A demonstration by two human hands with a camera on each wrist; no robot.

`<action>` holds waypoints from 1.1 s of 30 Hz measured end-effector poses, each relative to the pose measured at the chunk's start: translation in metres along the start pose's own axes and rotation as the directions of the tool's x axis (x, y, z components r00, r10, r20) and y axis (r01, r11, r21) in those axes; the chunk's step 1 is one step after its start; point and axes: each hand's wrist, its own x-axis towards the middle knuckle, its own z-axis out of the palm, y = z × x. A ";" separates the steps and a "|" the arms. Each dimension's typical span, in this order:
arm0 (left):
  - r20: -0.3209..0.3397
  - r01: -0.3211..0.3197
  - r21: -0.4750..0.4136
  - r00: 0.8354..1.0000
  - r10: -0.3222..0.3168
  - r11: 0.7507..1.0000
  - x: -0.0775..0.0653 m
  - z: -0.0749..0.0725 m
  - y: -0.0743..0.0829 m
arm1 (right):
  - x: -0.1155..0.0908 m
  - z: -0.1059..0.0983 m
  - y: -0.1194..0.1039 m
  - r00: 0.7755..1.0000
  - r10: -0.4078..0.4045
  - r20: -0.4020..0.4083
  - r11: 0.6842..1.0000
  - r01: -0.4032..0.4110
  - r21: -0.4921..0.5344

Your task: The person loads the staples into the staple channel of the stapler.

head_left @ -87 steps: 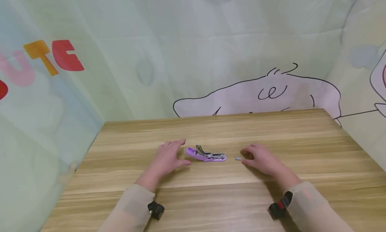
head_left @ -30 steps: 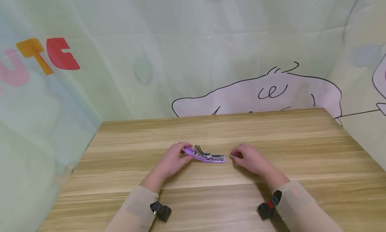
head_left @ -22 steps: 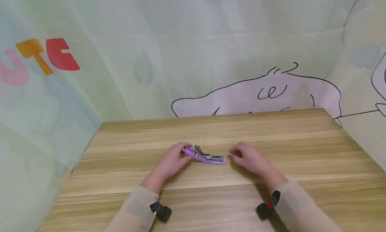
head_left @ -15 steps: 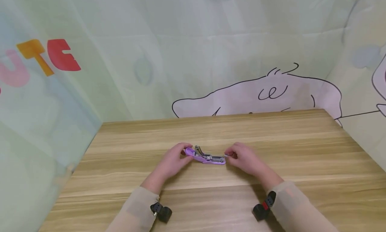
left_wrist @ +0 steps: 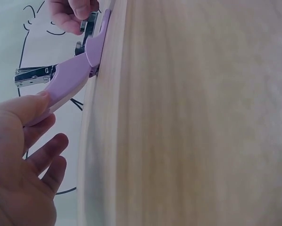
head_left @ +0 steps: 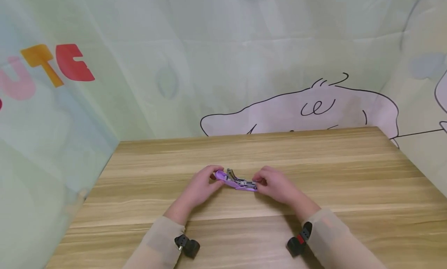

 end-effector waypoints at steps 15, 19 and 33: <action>-0.011 0.007 0.003 1.000 -0.007 1.000 -0.001 0.001 0.000 | 0.001 -0.002 -0.004 0.999 -0.025 0.030 0.997 0.028 -0.077; -0.010 0.006 0.010 1.000 -0.006 1.000 -0.001 0.001 0.000 | 0.001 -0.002 -0.004 0.999 -0.046 0.025 0.995 0.048 -0.083; -0.014 0.011 -0.001 1.000 -0.011 1.000 -0.002 0.002 0.002 | 0.000 -0.001 -0.001 0.996 -0.085 0.024 0.993 0.087 -0.086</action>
